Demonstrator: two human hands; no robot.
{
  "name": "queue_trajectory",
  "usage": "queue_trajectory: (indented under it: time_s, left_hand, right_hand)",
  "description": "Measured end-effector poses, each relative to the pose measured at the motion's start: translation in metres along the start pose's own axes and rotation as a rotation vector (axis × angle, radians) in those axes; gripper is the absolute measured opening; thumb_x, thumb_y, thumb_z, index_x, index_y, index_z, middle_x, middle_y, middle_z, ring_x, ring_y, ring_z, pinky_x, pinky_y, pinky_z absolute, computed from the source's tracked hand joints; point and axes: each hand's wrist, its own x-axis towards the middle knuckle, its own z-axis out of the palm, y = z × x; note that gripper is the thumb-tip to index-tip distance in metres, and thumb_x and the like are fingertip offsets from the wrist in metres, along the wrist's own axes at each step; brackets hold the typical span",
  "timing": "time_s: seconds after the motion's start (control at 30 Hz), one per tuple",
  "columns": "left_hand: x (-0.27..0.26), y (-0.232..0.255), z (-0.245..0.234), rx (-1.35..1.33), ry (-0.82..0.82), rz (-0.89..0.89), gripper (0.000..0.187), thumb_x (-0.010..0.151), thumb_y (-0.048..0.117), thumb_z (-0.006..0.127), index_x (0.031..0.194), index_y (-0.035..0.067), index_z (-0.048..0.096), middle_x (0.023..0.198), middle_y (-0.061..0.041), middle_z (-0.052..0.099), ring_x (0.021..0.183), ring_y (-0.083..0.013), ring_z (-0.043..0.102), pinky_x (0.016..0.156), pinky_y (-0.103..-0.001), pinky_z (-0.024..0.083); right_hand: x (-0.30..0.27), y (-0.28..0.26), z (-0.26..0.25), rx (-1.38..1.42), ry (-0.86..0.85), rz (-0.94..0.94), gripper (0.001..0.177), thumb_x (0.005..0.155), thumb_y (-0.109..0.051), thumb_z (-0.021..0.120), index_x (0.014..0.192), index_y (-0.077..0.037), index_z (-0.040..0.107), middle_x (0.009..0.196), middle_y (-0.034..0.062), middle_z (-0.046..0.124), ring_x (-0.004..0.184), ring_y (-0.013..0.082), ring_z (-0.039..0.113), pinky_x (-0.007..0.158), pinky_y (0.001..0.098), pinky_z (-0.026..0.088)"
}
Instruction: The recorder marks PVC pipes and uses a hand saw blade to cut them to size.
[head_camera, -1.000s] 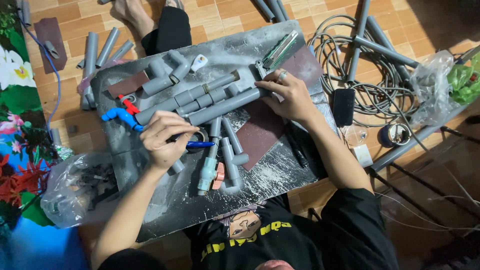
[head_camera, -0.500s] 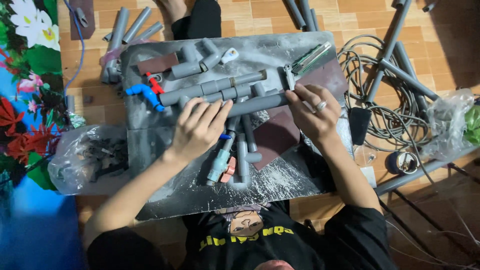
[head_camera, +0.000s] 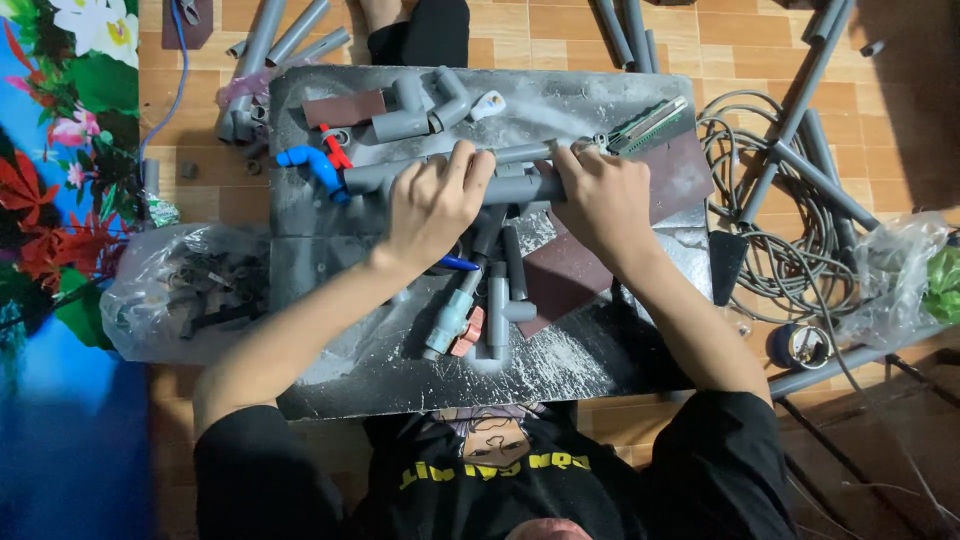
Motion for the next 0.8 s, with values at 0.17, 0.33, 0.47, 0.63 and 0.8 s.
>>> queue_trajectory:
  time_s: [0.17, 0.33, 0.47, 0.63, 0.8]
  left_hand:
    - [0.01, -0.003, -0.009, -0.265, -0.041, -0.007, 0.04, 0.074, 0.029, 0.068, 0.107, 0.007, 0.061, 0.092, -0.006, 0.062, 0.074, -0.0205, 0.064, 0.064, -0.034, 0.051]
    - [0.013, 0.007, 0.013, -0.066, -0.149, -0.042, 0.016, 0.084, 0.011, 0.068, 0.097, 0.011, 0.058, 0.083, -0.005, 0.06, 0.073, -0.0227, 0.067, 0.066, -0.038, 0.052]
    - [0.018, 0.014, 0.024, -0.083, -0.185, -0.036, 0.016, 0.081, 0.012, 0.067, 0.096, 0.012, 0.061, 0.082, -0.004, 0.063, 0.07, -0.0227, 0.068, 0.061, -0.038, 0.05]
    - [0.02, 0.024, 0.038, -0.16, -0.356, -0.176, 0.023, 0.074, 0.012, 0.071, 0.096, 0.009, 0.068, 0.083, -0.009, 0.073, 0.074, -0.0268, 0.073, 0.062, -0.042, 0.055]
    - [0.019, 0.022, 0.035, -0.22, -0.358, -0.137, 0.029, 0.065, 0.017, 0.076, 0.091, 0.008, 0.07, 0.078, -0.011, 0.074, 0.072, -0.0301, 0.073, 0.063, -0.044, 0.056]
  right_hand:
    - [0.008, -0.007, 0.005, 0.079, -0.008, 0.073, 0.019, 0.101, -0.027, 0.078, 0.104, -0.01, 0.071, 0.083, 0.0077, 0.067, 0.075, 0.0263, 0.065, 0.065, 0.0399, 0.047]
    - [0.023, -0.02, -0.012, -0.067, 0.235, -0.056, 0.022, 0.079, -0.019, 0.075, 0.094, -0.01, 0.061, 0.093, 0.0105, 0.068, 0.084, 0.0281, 0.069, 0.067, 0.0377, 0.052]
    - [0.021, -0.007, 0.016, 0.016, 0.067, -0.012, 0.017, 0.081, -0.016, 0.075, 0.093, -0.01, 0.064, 0.077, 0.0071, 0.065, 0.074, 0.0266, 0.068, 0.061, 0.0395, 0.051]
    - [0.02, -0.007, 0.038, -0.011, 0.147, -0.015, 0.022, 0.085, -0.025, 0.079, 0.078, -0.014, 0.062, 0.072, 0.0066, 0.068, 0.068, 0.0256, 0.068, 0.058, 0.0389, 0.052]
    - [0.022, -0.011, 0.039, 0.011, 0.191, -0.072, 0.02, 0.093, -0.027, 0.08, 0.082, -0.015, 0.067, 0.072, 0.0041, 0.068, 0.067, 0.022, 0.067, 0.059, 0.0367, 0.05]
